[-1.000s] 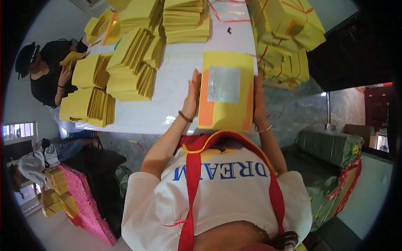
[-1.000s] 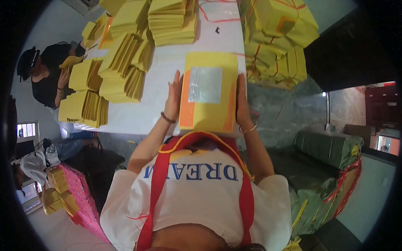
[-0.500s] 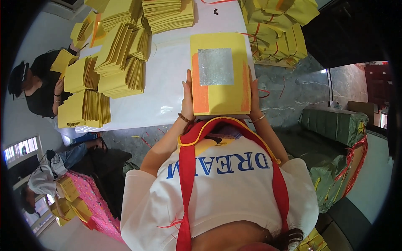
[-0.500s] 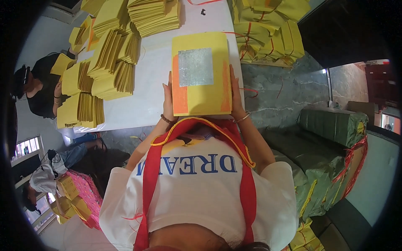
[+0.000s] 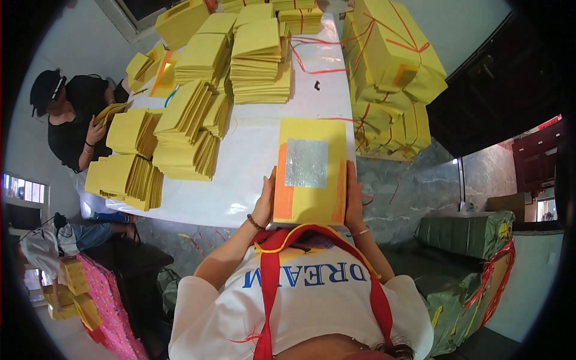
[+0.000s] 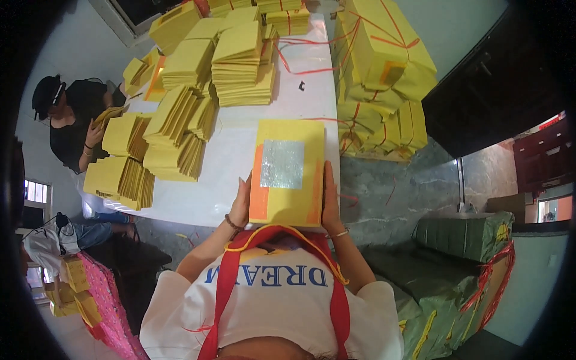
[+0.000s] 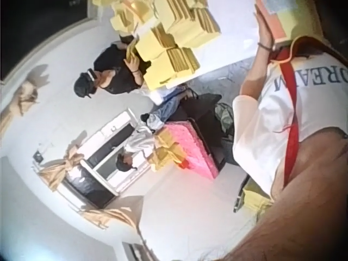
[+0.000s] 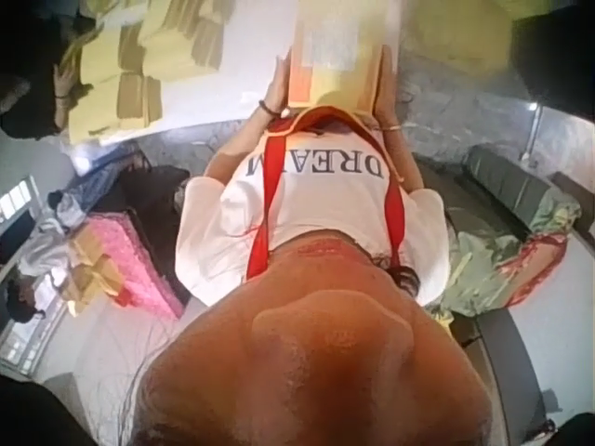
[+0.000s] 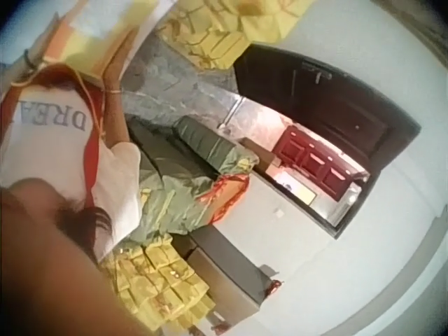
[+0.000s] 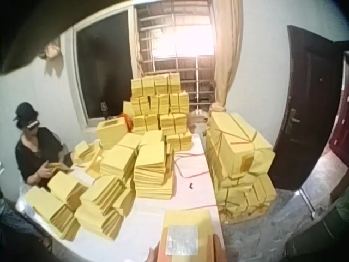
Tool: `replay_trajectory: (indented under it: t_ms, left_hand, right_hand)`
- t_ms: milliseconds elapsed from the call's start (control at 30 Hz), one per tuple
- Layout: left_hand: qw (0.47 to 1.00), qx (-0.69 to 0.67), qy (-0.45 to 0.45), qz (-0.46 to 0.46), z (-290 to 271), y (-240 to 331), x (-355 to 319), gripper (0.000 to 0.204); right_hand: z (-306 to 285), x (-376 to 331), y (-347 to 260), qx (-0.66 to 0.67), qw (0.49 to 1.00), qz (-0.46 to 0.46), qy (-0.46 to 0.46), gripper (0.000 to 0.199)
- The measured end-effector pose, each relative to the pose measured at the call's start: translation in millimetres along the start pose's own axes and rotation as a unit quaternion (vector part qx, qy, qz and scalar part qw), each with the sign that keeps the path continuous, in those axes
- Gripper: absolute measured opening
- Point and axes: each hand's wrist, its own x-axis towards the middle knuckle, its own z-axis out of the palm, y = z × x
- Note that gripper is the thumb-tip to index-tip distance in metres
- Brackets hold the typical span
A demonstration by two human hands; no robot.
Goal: Folding and stacking sheets of yellow paper with silver foil centers for packaging.
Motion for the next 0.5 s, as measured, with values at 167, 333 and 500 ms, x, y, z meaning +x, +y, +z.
replay_trajectory:
  t_ms: [167, 333, 500]
  left_hand:
    - [0.977, 0.187, 0.006, 0.105, 27, 39, 4, 0.08]
    - [0.869, 0.477, -0.013, 0.128, 16, 36, 9, 0.079]
    - [0.913, 0.374, 0.026, 0.16, 18, 22, -1, 0.071]
  right_hand:
    - [9, 10, -28, -0.023, 1.0, -0.002, 0.019, 0.064]
    - [7, 12, -37, -0.257, 0.965, -0.017, -0.056, 0.07]
    - [4, -4, -39, -0.361, 0.927, -0.04, -0.093, 0.07]
